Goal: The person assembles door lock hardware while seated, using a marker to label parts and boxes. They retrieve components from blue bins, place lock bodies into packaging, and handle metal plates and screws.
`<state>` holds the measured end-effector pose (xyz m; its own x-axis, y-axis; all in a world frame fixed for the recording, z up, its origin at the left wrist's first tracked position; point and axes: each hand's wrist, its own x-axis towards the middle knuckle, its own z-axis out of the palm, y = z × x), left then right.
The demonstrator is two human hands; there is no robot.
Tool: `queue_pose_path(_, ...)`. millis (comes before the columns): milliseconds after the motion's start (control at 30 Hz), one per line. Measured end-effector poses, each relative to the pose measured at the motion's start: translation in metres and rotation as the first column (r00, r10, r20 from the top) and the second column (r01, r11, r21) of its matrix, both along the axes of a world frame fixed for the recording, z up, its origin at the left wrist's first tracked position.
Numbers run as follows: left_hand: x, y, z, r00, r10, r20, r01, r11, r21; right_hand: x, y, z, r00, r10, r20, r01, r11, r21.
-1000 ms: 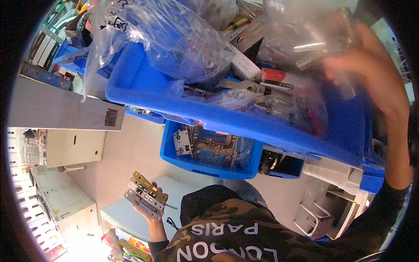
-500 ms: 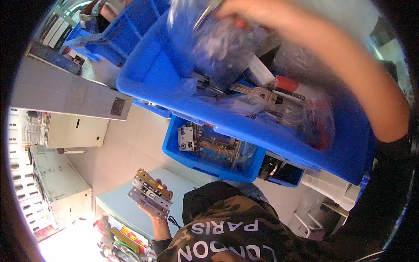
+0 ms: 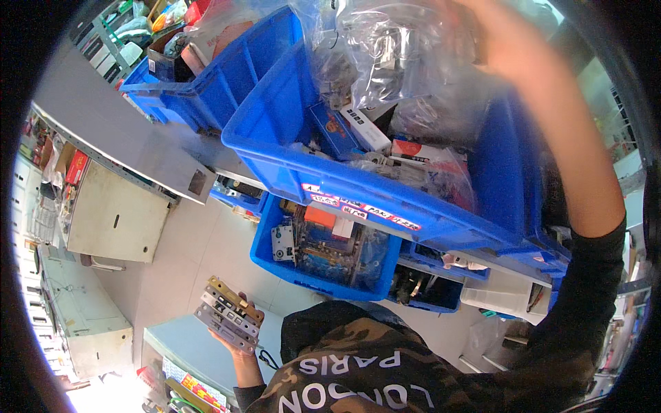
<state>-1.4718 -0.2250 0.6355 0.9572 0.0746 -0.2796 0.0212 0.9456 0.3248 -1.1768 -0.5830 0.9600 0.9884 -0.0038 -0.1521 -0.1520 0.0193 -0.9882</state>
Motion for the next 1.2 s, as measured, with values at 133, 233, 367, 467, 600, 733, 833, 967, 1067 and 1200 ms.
queue_pose_path(133,-0.004,0.004,-0.003,0.999,0.003,-0.050,-0.004,1.000,-0.025,0.002,0.017,-0.004,0.999,0.024,0.022,-0.025,1.000,0.013)
queue_pose_path(233,-0.007,0.006,-0.007,0.997,0.015,-0.069,-0.016,1.000,-0.018,0.001,0.039,-0.011,0.991,0.122,0.046,-0.117,0.989,-0.095)
queue_pose_path(367,-0.012,0.008,-0.009,0.997,0.025,-0.071,-0.023,0.999,0.030,0.001,0.050,-0.017,0.939,0.259,0.228,-0.159,0.912,-0.379)
queue_pose_path(467,-0.014,0.008,-0.008,0.995,0.032,-0.097,-0.024,0.996,0.086,-0.003,0.033,-0.025,0.925,0.320,0.206,-0.170,0.831,-0.529)
queue_pose_path(600,-0.013,0.006,-0.008,0.991,0.044,-0.127,-0.040,0.999,0.034,-0.014,0.000,-0.035,0.930,0.348,0.118,-0.194,0.739,-0.646)
queue_pose_path(733,-0.015,0.008,-0.014,0.990,0.040,-0.132,-0.035,0.999,0.038,-0.024,-0.019,-0.043,0.940,0.334,0.068,-0.182,0.661,-0.728)
queue_pose_path(833,-0.019,0.013,-0.023,0.992,0.037,-0.123,-0.037,0.999,0.002,-0.022,-0.017,-0.049,0.924,0.376,0.060,-0.198,0.609,-0.768)
queue_pose_path(967,-0.024,0.019,-0.034,0.990,0.042,-0.136,-0.046,0.999,-0.027,-0.008,-0.002,-0.058,0.864,0.500,0.061,-0.253,0.536,-0.805)
queue_pose_path(1067,-0.025,0.019,-0.036,0.990,0.040,-0.133,-0.044,0.999,-0.030,0.005,0.017,-0.063,0.803,0.593,0.062,-0.298,0.488,-0.820)
queue_pose_path(1200,-0.023,0.015,-0.035,0.991,0.039,-0.126,-0.039,0.999,-0.002,0.018,0.044,-0.074,0.722,0.688,0.073,-0.332,0.437,-0.836)
